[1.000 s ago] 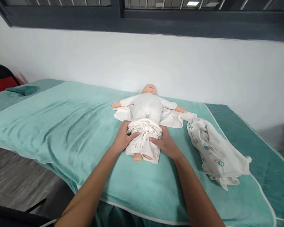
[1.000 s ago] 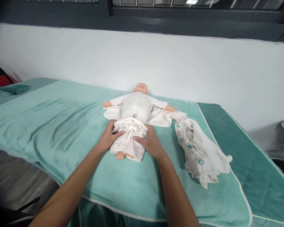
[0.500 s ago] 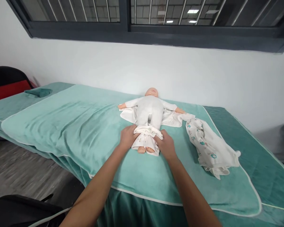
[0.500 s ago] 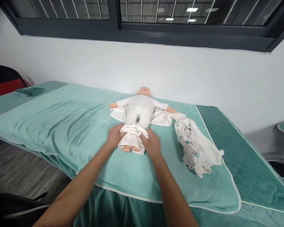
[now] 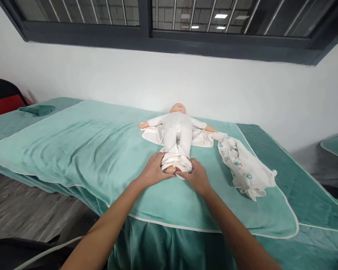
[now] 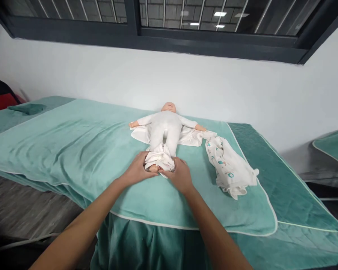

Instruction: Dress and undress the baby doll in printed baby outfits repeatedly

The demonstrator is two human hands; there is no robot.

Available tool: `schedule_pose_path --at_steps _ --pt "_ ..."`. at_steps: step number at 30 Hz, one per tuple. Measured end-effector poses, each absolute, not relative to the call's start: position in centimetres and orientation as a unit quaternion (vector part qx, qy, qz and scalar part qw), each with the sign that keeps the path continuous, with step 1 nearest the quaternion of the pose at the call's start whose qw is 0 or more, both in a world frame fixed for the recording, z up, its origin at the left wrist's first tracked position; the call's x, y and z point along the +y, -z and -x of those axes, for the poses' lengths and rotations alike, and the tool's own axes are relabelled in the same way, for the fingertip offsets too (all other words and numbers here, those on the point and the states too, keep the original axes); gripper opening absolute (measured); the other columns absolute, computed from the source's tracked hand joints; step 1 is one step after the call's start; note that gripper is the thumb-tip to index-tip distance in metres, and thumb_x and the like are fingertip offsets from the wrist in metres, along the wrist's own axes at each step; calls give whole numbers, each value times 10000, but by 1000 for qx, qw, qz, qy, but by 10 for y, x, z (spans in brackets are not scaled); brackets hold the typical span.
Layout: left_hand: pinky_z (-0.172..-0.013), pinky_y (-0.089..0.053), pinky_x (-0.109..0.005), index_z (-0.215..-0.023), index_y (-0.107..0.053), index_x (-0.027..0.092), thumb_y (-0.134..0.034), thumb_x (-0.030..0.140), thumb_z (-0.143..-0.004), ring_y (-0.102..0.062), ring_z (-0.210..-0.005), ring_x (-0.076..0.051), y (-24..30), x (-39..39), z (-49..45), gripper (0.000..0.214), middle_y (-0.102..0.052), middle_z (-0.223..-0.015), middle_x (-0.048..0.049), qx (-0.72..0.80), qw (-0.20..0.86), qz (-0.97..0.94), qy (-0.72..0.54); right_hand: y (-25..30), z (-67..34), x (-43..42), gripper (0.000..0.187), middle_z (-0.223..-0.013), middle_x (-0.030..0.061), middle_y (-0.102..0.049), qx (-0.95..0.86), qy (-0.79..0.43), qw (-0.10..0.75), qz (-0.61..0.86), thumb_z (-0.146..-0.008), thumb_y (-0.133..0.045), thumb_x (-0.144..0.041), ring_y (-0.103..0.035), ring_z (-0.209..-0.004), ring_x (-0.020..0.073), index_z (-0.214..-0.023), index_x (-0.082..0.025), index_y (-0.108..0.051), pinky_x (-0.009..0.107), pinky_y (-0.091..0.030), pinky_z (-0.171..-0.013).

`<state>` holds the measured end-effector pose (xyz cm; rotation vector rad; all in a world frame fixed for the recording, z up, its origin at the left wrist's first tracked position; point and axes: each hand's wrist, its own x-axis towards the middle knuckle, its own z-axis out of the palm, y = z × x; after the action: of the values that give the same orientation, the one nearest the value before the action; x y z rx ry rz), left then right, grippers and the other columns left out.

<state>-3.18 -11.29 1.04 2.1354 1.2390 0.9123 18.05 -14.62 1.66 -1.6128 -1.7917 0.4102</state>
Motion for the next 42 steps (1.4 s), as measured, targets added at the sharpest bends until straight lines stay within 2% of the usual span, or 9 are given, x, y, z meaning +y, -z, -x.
schedule_pose_path --at_steps 7,13,17,21,24,28,34,38,42 --pt "-842 -508 -389 -1128 -607 227 -736 371 -724 -666 -999 -273 -25 -127 33 448 -722 -1102 -47 511 333 -726 -318 -41 -174 -167 351 -658 -17 -621 -638 -211 315 670 -787 -656 -531 -545 -644 176 -681 -229 -512 270 -336 -593" --pt "-720 -514 -313 -1023 -685 183 -720 299 -671 -679 -915 -247 -63 -131 51 372 -746 -1007 -35 432 556 -666 -245 -83 -188 -166 443 -765 26 -686 -566 -568 266 535 -762 -707 -593 -577 -666 170 -836 -157 -689 270 -407 -603" --pt "-759 -537 -318 -1000 -729 175 -726 176 -558 -693 -922 -257 -78 -124 65 442 -759 -935 -56 375 666 -589 -264 -118 -196 -155 465 -787 23 -699 -625 -585 243 456 -773 -703 -628 -603 -682 171 -829 -166 -707 272 -445 -625" --pt "-724 -575 -381 -907 -751 173 -893 376 -372 -712 -834 -314 -99 -114 78 590 -756 -852 -96 329 689 -556 -329 -162 -193 -143 382 -922 23 -730 -714 -557 185 383 -754 -750 -532 -670 -832 212 -921 -189 -724 299 -513 -717" --pt "-700 -587 -418 -880 -752 159 -908 630 -216 -711 -822 -353 -134 -104 85 829 -743 -825 -124 284 684 -608 -286 -203 -187 -134 332 -980 18 -745 -787 -501 85 350 -703 -805 -416 -686 -908 227 -947 -203 -733 300 -533 -752" --pt "-605 -560 -353 -940 -744 142 -861 694 -456 -701 -783 -296 -191 -81 85 744 -736 -872 -139 285 622 -703 -197 -254 -182 -114 345 -999 44 -756 -829 -420 -3 370 -683 -837 -406 -701 -910 253 -948 -200 -757 333 -560 -736" --pt "-549 -547 -308 -863 -717 145 -846 443 -686 -707 -733 -252 -246 -67 77 369 -672 -761 -70 387 416 -762 -310 -285 -197 -78 341 -920 24 -732 -775 -299 323 453 -724 -833 -474 -701 -956 255 -879 -185 -740 360 -571 -751" --pt "-583 -548 -281 -845 -706 141 -827 336 -719 -711 -798 -247 -259 -80 74 262 -624 -741 -29 409 316 -786 -339 -286 -187 -88 405 -982 6 -700 -789 -307 302 438 -844 -698 -557 -691 -997 211 -869 -152 -704 295 -560 -778" --pt "-609 -488 -255 -844 -685 110 -762 463 -764 -703 -806 -222 -269 -92 73 370 -597 -759 -16 354 281 -845 -286 -294 -169 -111 375 -935 -12 -652 -786 -307 317 433 -845 -736 -447 -691 -1012 218 -806 -85 -647 293 -553 -785"
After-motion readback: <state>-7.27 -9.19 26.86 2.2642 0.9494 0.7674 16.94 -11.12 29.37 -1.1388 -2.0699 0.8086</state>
